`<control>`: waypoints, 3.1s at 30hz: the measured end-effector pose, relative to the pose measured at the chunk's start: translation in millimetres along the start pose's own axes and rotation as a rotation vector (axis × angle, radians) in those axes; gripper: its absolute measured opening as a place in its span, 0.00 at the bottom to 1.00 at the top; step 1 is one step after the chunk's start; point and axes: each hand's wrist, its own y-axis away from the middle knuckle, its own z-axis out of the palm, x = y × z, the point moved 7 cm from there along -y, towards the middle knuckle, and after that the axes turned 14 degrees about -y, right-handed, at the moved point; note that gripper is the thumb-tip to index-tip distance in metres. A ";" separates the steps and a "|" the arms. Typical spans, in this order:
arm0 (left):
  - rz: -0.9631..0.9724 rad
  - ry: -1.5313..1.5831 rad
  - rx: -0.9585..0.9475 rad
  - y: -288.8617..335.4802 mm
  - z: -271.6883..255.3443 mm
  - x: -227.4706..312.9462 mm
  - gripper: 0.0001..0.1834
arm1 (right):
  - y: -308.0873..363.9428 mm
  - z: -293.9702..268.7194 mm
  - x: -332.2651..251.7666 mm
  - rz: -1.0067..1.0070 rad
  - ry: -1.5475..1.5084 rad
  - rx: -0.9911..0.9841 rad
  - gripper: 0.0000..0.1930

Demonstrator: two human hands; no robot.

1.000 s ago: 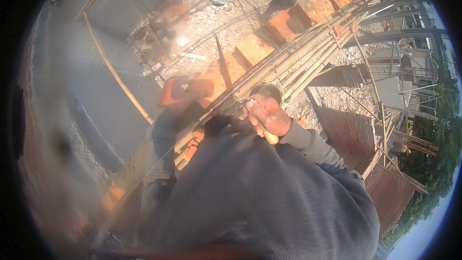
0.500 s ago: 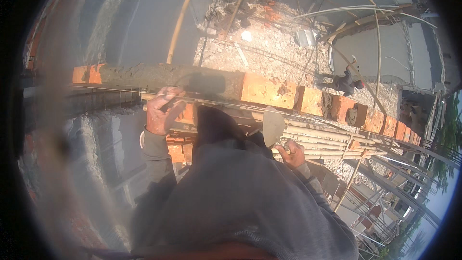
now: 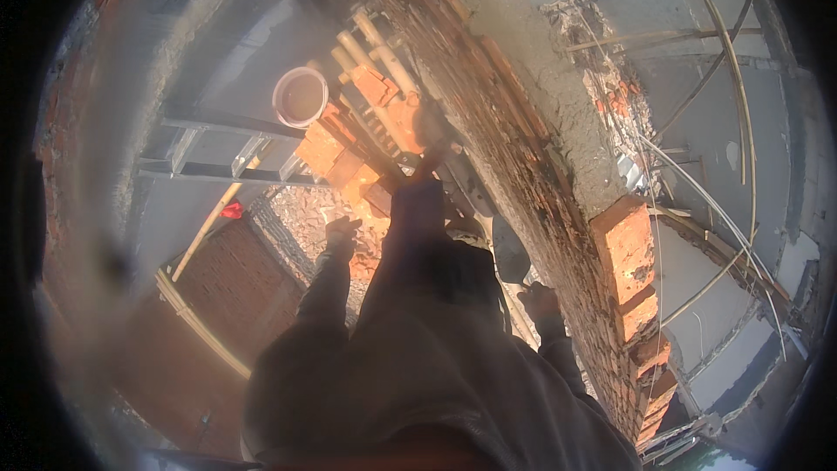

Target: The person scoops mortar from a bucket and spreads it along a brick wall using a trowel. They then place bricks onto the mortar bed, tap them into alignment, and scrape away excess mortar. The process repeats as the wall is extended.

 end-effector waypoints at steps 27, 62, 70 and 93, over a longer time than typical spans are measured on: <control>-0.245 0.366 0.322 -127.2 99.0 -17.4 0.83 | -47.5 36.8 14.2 0.251 0.257 -0.208 0.24; 0.932 -0.173 -1.099 328.4 147.9 528.7 0.30 | 70.3 -205.1 -339.1 -0.700 -0.386 0.572 0.48; 1.906 -1.067 -0.837 403.2 52.9 568.1 0.25 | 82.1 -179.3 -376.2 -0.817 -0.303 0.550 0.40; 2.051 -1.104 -0.905 337.8 106.9 598.2 0.40 | 83.1 -237.2 -401.5 -1.171 -0.417 0.676 0.40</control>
